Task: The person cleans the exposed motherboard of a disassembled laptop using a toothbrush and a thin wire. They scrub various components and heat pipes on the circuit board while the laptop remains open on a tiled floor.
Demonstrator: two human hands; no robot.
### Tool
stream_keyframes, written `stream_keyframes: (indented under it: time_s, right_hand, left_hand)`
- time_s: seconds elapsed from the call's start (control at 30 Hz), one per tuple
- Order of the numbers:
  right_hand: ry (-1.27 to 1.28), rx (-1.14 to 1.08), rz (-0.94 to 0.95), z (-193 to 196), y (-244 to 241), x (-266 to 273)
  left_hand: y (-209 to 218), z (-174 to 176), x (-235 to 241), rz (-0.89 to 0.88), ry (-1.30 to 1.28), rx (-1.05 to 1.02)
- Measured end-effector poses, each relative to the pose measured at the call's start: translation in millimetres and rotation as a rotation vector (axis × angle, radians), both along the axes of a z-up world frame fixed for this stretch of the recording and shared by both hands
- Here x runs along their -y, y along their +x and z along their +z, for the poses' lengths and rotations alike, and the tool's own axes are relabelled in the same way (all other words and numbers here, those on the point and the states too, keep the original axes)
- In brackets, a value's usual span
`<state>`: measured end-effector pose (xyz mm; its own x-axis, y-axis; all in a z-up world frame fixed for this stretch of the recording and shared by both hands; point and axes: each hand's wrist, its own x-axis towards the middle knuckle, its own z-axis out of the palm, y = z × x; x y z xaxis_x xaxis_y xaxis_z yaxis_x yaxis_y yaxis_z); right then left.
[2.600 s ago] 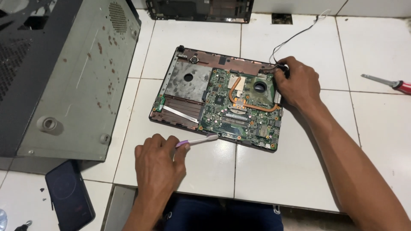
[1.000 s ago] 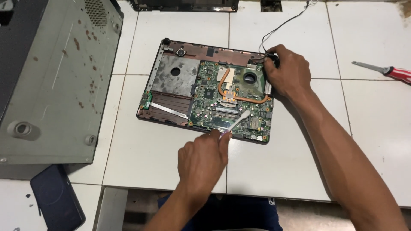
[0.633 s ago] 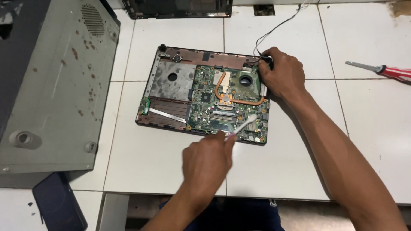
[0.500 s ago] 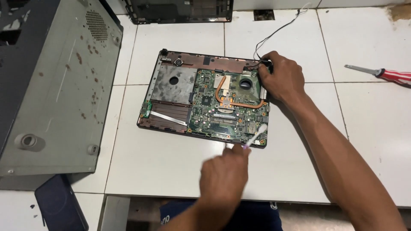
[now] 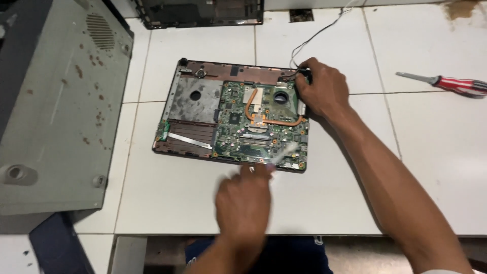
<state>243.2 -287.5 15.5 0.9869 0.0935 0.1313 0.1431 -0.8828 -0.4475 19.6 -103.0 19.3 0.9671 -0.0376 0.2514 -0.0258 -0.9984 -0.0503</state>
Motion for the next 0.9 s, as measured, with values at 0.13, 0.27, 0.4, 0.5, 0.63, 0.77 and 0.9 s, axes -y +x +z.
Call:
stream_keyframes:
  time_s: [0.13,0.27,0.4,0.5,0.63,0.77,0.9]
  right_hand:
    - [0.009,0.015,-0.013,1,1,0]
    - [0.018,-0.018,-0.027,-2,2,4]
    - [0.061,-0.028,-0.037,0,0,3]
    - [0.056,-0.04,-0.034,0,-1,5]
    - [0.052,-0.057,-0.045,-2,1,7]
    - [0.042,-0.049,-0.03,2,-1,4]
    - [0.039,-0.041,-0.024,0,0,6]
  left_hand:
    - [40,20,-23,-0.161,-0.055,0.007]
    - [50,44,-49,-0.176,-0.098,-0.19]
    - [62,45,-54,-0.248,-0.209,-0.319]
    - [71,30,-41,-0.273,-0.333,-0.34]
    - [87,52,-55,-0.14,-0.298,-0.372]
    - [79,67,-46,-0.108,-0.341,-0.552]
    - [99,69,-58,-0.011,-0.29,-0.544]
